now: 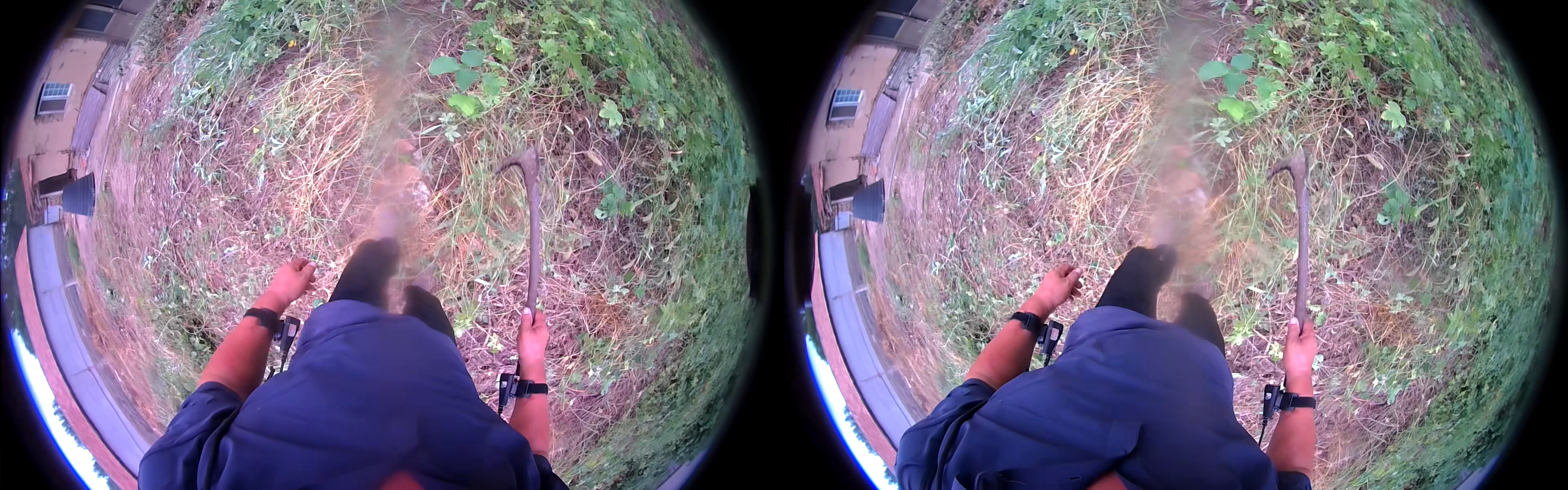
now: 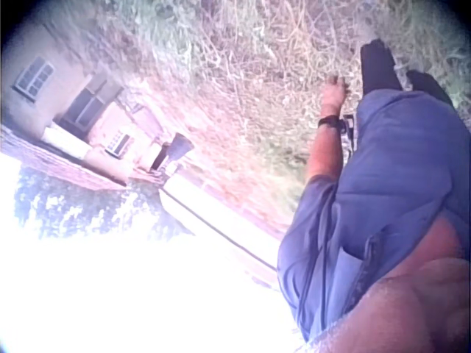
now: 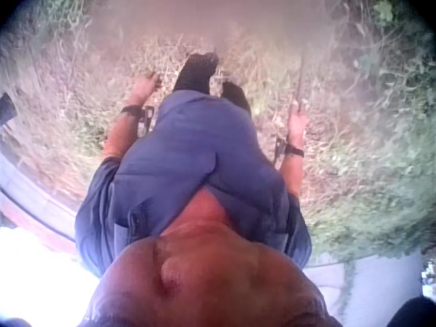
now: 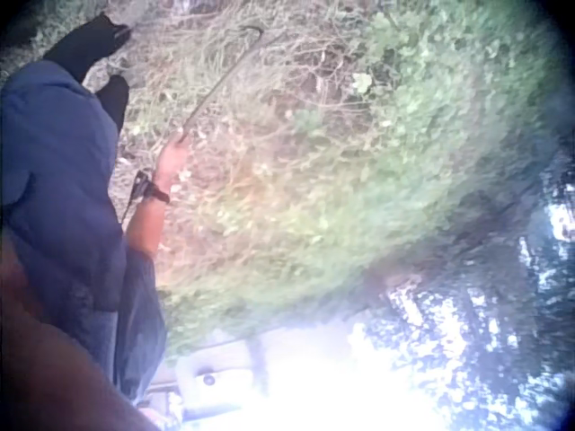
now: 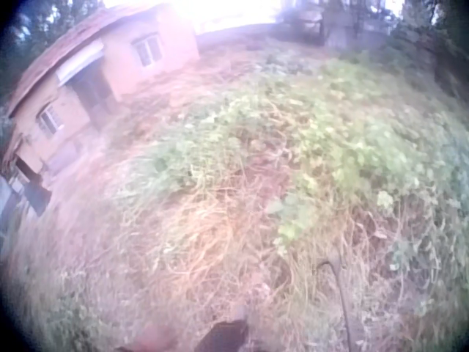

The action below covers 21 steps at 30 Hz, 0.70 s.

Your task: The person clears weeds and long grass from a path using a hand-held blade, pulling and cutting stems by hand.

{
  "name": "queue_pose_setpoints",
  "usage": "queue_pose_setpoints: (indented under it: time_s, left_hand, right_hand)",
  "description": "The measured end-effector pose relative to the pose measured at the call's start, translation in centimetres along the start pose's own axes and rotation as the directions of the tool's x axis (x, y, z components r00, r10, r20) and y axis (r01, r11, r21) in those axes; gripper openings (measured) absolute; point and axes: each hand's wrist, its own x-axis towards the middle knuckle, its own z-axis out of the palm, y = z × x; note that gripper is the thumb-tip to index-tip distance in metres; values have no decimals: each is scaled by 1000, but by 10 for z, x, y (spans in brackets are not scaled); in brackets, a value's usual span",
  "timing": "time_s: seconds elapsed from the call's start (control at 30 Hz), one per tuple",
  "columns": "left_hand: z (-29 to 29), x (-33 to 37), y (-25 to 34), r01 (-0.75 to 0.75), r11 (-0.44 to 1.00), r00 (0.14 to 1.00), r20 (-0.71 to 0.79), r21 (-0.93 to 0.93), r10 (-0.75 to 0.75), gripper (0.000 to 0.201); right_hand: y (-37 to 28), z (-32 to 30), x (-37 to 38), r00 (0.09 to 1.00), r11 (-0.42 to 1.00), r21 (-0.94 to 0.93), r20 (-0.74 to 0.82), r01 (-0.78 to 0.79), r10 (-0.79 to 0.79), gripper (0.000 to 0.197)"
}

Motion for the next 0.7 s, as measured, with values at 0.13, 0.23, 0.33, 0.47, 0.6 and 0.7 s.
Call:
queue_pose_setpoints:
  time_s: [0.13, 0.23, 0.33, 0.47, 0.6, 0.7]
  left_hand:
    - [-22, 35, 0, -29, 998, 1000, -4, -54, 29, 36]
    - [-46, 69, 13, -40, 996, 999, -4, -78, 40, 37]
    - [-76, 113, 37, -16, 995, 1000, 5, -99, 16, 41]
    - [-123, 187, 61, -62, 997, 996, 61, -52, 66, 41]
    - [-173, 239, 92, -11, 996, 996, 92, -94, 19, 40]
    - [-201, 259, 115, 17, 996, 993, 115, -86, -7, 39]
  right_hand:
    - [-57, 2, 21, 997, 993, 114, 69, -27, 19, 28]
    - [-115, 17, 48, 998, 986, 168, 61, -10, 0, 26]
    - [-175, 48, 81, 992, 938, 336, 118, -81, 44, 25]
    - [-241, 114, 137, 989, 895, 430, 135, -117, 64, 21]
    - [-335, 172, 188, 945, 796, 517, 252, -314, 208, 21]
    - [-377, 209, 238, 932, 823, 448, 262, -349, 252, 26]
